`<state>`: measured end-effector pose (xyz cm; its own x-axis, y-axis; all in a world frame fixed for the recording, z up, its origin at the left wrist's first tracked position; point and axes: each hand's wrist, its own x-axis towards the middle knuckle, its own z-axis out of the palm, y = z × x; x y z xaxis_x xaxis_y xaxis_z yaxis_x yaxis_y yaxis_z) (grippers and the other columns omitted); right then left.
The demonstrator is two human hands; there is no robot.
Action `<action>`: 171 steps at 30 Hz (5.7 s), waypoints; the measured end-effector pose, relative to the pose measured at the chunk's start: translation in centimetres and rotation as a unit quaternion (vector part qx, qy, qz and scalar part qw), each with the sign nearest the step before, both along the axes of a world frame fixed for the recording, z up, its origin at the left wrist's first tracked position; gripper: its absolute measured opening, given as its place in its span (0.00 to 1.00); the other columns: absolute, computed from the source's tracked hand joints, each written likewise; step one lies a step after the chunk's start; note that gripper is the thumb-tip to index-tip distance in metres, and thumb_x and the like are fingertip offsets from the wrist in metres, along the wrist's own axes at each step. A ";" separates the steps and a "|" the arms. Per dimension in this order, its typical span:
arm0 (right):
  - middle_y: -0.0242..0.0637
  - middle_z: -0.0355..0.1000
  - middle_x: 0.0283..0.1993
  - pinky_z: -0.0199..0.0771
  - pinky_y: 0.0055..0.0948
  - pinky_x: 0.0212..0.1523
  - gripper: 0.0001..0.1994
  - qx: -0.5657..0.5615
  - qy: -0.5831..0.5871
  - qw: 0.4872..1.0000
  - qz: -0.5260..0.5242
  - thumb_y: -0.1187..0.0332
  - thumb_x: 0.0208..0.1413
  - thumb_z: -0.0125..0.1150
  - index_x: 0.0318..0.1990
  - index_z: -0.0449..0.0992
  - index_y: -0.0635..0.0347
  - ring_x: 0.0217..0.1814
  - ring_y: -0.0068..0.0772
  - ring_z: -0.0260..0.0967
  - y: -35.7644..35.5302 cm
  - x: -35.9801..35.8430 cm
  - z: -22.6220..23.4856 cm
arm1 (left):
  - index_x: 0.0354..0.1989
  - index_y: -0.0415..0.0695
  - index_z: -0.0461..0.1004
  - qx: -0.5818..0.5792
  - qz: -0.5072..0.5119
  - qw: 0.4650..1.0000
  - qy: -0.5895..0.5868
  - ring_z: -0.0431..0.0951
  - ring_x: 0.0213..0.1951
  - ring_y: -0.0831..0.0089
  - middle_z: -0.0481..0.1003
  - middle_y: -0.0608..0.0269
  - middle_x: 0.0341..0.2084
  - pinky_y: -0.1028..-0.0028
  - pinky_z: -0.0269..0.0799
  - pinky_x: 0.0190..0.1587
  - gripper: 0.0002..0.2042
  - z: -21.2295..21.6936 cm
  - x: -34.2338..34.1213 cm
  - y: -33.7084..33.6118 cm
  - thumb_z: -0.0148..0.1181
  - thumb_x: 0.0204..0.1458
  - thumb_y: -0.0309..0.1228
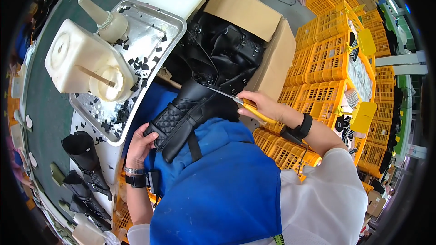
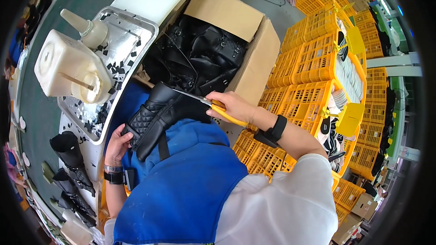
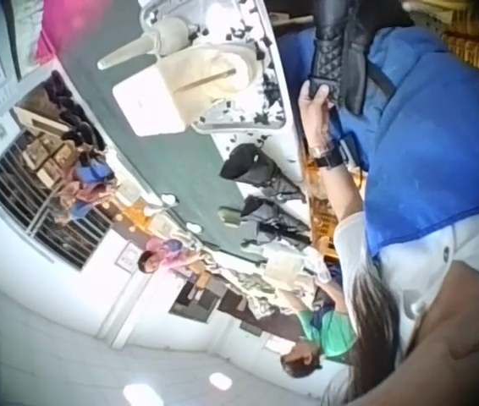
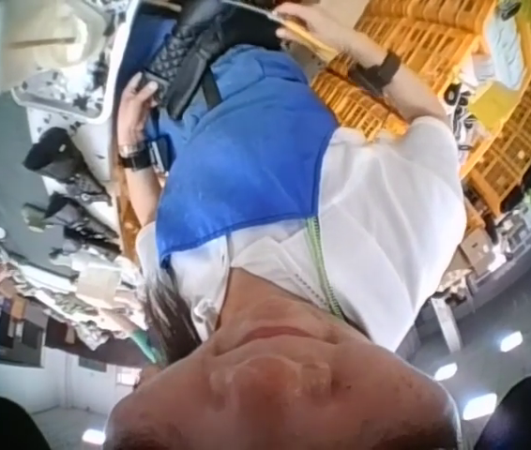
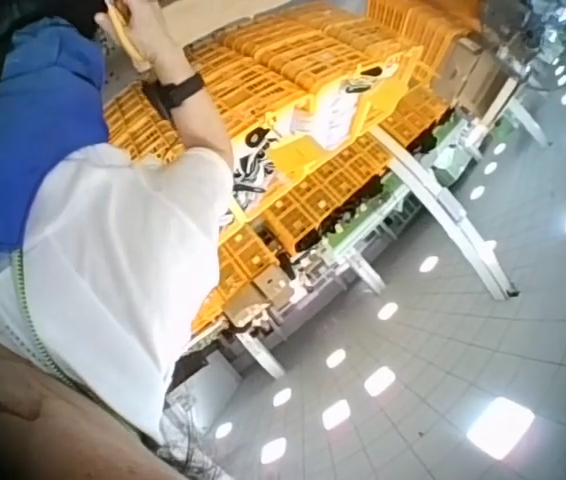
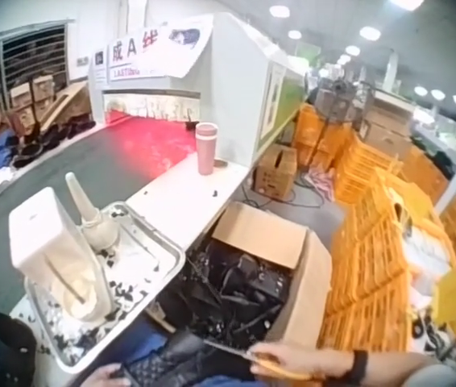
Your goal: The person opens a cardboard box, removes black boots, and uses scissors to trim excess threads or material from the edges of the boots.
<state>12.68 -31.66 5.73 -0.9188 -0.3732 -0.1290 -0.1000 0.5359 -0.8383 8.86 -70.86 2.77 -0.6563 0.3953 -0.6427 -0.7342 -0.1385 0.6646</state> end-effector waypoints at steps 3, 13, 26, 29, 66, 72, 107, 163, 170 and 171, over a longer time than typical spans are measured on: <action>0.41 0.65 0.20 0.64 0.31 0.23 0.13 0.004 -0.024 1.000 -0.002 0.65 0.49 0.59 0.39 0.66 0.59 0.21 0.41 0.64 -0.2 0.2 0.6 | 0.41 0.39 0.68 0.005 -0.006 1.000 0.000 0.75 0.26 0.79 0.74 0.64 0.28 0.82 0.74 0.27 0.14 0.0 -0.1 0.1 0.59 0.44 0.22; 0.40 0.67 0.21 0.65 0.28 0.24 0.11 -0.002 -0.039 0.998 -0.054 0.66 0.47 0.60 0.37 0.68 0.58 0.21 0.41 0.65 0.1 0.2 0.6 | 0.41 0.39 0.68 0.000 -0.004 1.000 0.004 0.75 0.27 0.79 0.74 0.64 0.28 0.81 0.74 0.27 0.14 0.4 -0.1 0.6 0.60 0.44 0.23; 0.38 0.62 0.32 0.64 0.27 0.32 0.19 0.031 0.012 0.999 0.007 0.74 0.47 0.59 0.48 0.65 0.59 0.32 0.34 0.62 0.7 -0.5 0.1 | 0.41 0.38 0.69 0.004 -0.023 0.999 0.025 0.75 0.25 0.80 0.75 0.65 0.28 0.82 0.74 0.26 0.15 0.5 -0.7 0.5 0.61 0.43 0.24; 0.35 0.60 0.27 0.62 0.27 0.28 0.20 0.037 0.024 0.999 -0.014 0.71 0.46 0.60 0.49 0.66 0.53 0.27 0.33 0.60 0.4 -0.4 -0.1 | 0.41 0.38 0.69 0.003 -0.030 0.999 0.030 0.75 0.25 0.81 0.75 0.65 0.27 0.82 0.74 0.25 0.15 0.5 -0.7 0.5 0.61 0.43 0.24; 0.56 0.67 0.46 0.66 0.35 0.46 0.27 0.273 0.220 0.929 -0.120 0.68 0.44 0.58 0.53 0.61 0.67 0.48 0.50 0.66 -2.7 -39.1 -0.3 | 0.50 0.37 0.63 -0.212 0.575 0.670 0.418 0.70 0.41 0.76 0.69 0.62 0.42 0.77 0.66 0.45 0.23 14.2 13.1 -12.7 0.55 0.41 0.18; 0.54 0.68 0.41 0.67 0.41 0.46 0.25 0.435 0.174 0.880 -0.078 0.70 0.44 0.52 0.55 0.62 0.54 0.45 0.51 0.67 -6.8 -36.7 0.4 | 0.47 0.38 0.67 -0.736 0.350 0.423 0.395 0.70 0.46 0.61 0.70 0.53 0.43 0.71 0.64 0.49 0.18 11.1 14.6 -16.0 0.51 0.44 0.15; 0.46 0.67 0.45 0.64 0.32 0.49 0.38 0.227 -0.210 0.928 -0.209 0.51 0.22 0.73 0.43 0.65 0.63 0.50 0.43 0.64 10.9 -19.6 -15.2 | 0.40 0.42 0.71 -0.416 -0.171 0.679 0.581 0.72 0.40 0.62 0.73 0.57 0.34 0.60 0.62 0.51 0.17 10.6 -1.6 5.8 0.62 0.38 0.24; 0.49 0.70 0.40 0.69 0.33 0.43 0.31 0.386 0.103 0.913 -0.079 0.61 0.37 0.59 0.53 0.62 0.59 0.43 0.45 0.69 -3.7 -35.9 1.2 | 0.55 0.36 0.55 -0.150 -0.075 0.923 0.345 0.66 0.47 0.74 0.67 0.58 0.45 0.75 0.61 0.51 0.30 7.6 -2.6 4.6 0.60 0.42 0.21; 0.29 0.59 0.22 0.58 0.19 0.20 0.29 -0.273 -0.071 0.942 -0.180 0.68 0.45 0.61 0.55 0.55 0.63 0.20 0.20 0.58 2.3 -19.6 4.0 | 0.54 0.37 0.56 -0.195 -0.084 0.910 0.356 0.68 0.46 0.72 0.68 0.56 0.43 0.74 0.62 0.49 0.29 7.9 -2.4 3.8 0.59 0.41 0.20; 0.29 0.57 0.20 0.55 0.19 0.16 0.25 -0.327 -0.055 0.927 -0.174 0.68 0.48 0.57 0.54 0.56 0.64 0.16 0.20 0.55 2.2 -16.8 4.9 | 0.54 0.37 0.56 -0.199 -0.092 0.908 0.356 0.69 0.45 0.72 0.69 0.56 0.42 0.74 0.63 0.49 0.28 7.9 -2.4 3.7 0.59 0.41 0.19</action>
<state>-4.15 -29.48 10.68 -0.9929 -0.0888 -0.0797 0.0890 -0.1071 -0.9903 6.48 -67.15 10.67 -0.9080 0.3697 -0.1968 -0.0849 0.2977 0.9509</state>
